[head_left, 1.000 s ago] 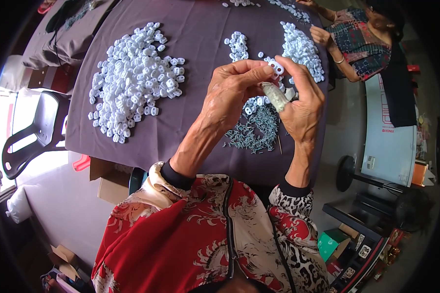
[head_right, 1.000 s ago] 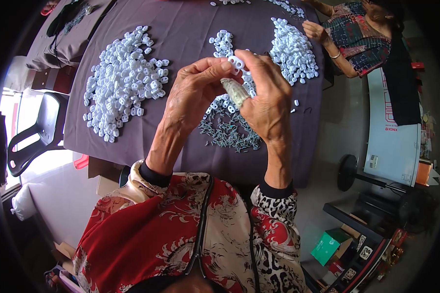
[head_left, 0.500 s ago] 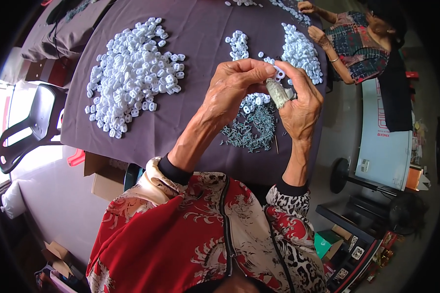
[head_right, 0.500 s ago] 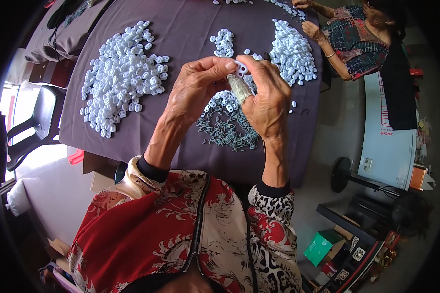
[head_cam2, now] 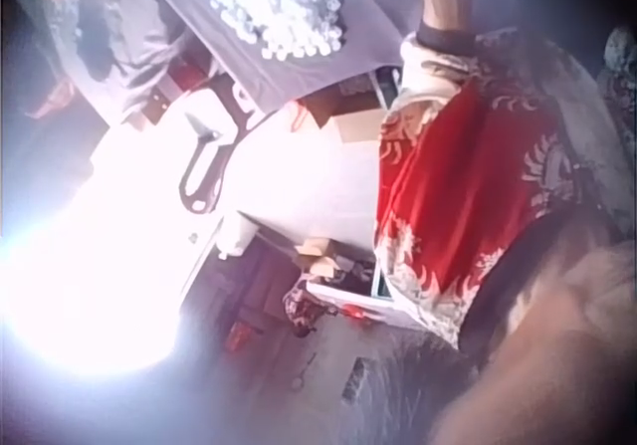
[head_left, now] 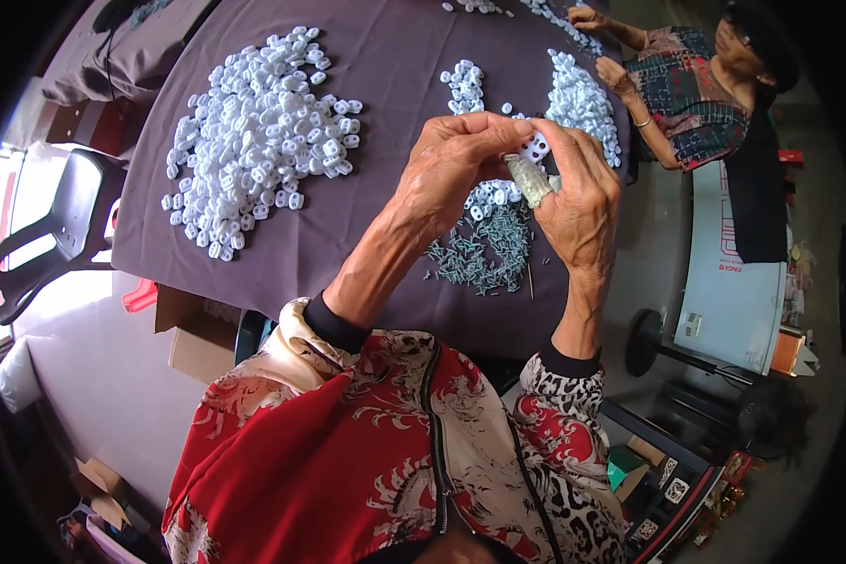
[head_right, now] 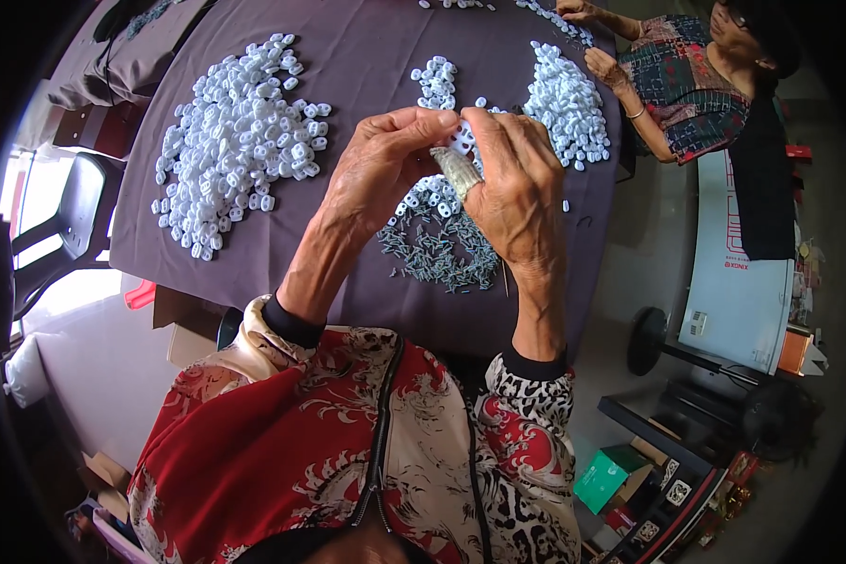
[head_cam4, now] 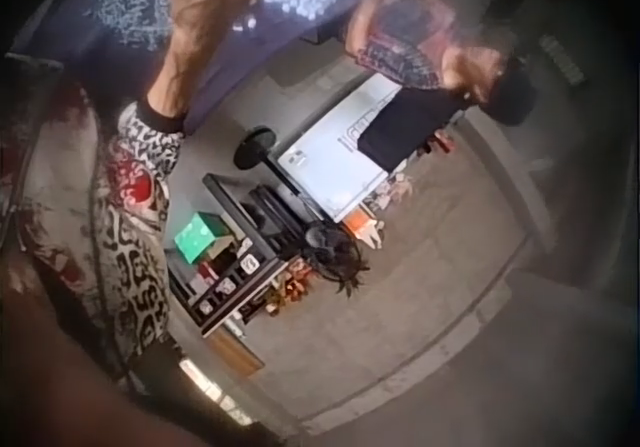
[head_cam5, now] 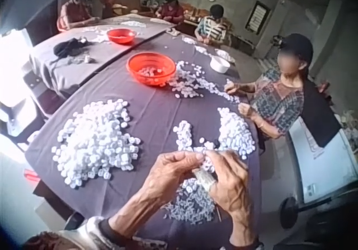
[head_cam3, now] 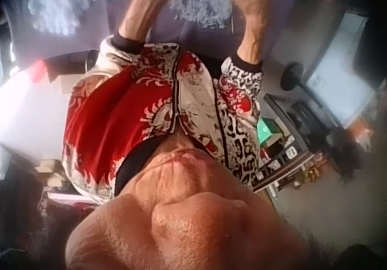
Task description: The person assembles plastic cord locks by inserting small metal springs into the plastic pieces by hand.
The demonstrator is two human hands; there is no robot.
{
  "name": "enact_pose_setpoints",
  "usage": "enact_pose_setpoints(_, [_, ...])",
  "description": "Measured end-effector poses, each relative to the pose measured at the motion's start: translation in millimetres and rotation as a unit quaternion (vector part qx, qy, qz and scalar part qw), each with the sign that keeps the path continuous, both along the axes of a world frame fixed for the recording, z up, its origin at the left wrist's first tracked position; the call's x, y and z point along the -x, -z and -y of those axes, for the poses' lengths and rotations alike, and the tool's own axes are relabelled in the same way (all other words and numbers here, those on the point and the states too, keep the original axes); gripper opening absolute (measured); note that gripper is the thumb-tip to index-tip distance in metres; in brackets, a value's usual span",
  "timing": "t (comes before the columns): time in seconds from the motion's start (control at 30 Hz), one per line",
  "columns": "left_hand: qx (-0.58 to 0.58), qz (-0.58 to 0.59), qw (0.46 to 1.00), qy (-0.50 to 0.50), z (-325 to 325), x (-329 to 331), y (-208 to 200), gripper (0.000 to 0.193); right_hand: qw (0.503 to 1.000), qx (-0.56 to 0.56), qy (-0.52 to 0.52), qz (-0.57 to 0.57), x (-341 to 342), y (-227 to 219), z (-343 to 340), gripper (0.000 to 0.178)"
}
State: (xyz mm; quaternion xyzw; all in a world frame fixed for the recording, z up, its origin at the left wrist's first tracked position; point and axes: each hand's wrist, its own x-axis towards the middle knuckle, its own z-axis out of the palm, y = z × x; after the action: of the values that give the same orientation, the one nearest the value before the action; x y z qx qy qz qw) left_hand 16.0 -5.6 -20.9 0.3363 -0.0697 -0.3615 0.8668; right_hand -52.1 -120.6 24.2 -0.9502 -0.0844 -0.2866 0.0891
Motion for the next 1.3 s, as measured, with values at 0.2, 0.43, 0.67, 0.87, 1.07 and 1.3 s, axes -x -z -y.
enact_pose_setpoints(0.2, [-0.004,0.009,1.000,-0.006,1.2,2.5,0.7,0.018,0.998,0.052,-0.011,-0.023,0.6,-2.4,4.2,0.042])
enact_pose_setpoints(0.43, [-0.038,0.030,0.999,0.013,2.0,3.1,1.6,0.018,0.997,0.057,-0.015,-0.048,2.3,-1.1,11.1,0.041])
enact_pose_setpoints(0.67, [-0.038,0.008,0.999,0.037,5.2,3.3,4.8,0.018,0.995,0.075,-0.044,-0.040,2.7,7.8,23.9,0.030])
enact_pose_setpoints(0.87, [-0.037,-0.023,0.997,0.056,8.8,1.2,12.2,0.018,0.994,0.081,-0.041,-0.057,1.7,9.8,28.2,0.031])
enact_pose_setpoints(1.07, [-0.046,-0.030,0.997,0.054,11.8,0.6,12.5,0.016,0.994,0.074,-0.062,-0.042,0.7,12.0,31.5,0.026])
enact_pose_setpoints(1.3, [-0.030,-0.042,0.996,0.070,13.0,2.2,17.0,0.016,0.994,0.069,-0.063,-0.052,2.0,16.5,33.8,0.024])
